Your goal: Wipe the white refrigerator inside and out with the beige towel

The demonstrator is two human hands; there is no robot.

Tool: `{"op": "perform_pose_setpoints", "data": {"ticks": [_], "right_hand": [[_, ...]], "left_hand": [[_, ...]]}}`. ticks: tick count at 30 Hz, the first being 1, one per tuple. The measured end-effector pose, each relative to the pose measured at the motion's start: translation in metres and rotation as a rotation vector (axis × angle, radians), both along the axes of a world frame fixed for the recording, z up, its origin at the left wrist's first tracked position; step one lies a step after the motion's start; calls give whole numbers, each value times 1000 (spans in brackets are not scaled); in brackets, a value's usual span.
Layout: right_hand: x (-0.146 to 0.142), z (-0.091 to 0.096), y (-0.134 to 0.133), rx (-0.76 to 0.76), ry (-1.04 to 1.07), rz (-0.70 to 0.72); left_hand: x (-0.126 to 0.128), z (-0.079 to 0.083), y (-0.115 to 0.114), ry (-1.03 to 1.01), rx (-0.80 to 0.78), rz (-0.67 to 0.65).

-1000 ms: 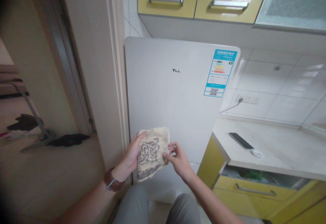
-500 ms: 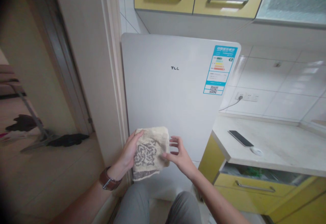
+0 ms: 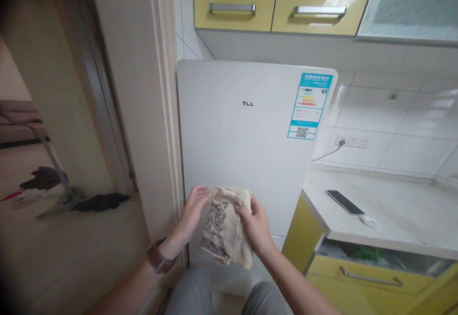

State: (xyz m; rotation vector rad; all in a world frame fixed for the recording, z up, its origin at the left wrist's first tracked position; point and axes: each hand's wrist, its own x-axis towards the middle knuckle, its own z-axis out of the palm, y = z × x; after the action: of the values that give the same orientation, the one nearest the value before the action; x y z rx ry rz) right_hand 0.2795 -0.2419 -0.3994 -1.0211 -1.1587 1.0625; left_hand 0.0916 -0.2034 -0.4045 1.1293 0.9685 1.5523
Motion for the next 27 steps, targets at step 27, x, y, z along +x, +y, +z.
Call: {"op": "perform_pose_setpoints", "data": {"ticks": [27], "right_hand": [[135,370,178,585,-1376,-1069]], "left_hand": [[-60,213,130,469,950,885]]}}
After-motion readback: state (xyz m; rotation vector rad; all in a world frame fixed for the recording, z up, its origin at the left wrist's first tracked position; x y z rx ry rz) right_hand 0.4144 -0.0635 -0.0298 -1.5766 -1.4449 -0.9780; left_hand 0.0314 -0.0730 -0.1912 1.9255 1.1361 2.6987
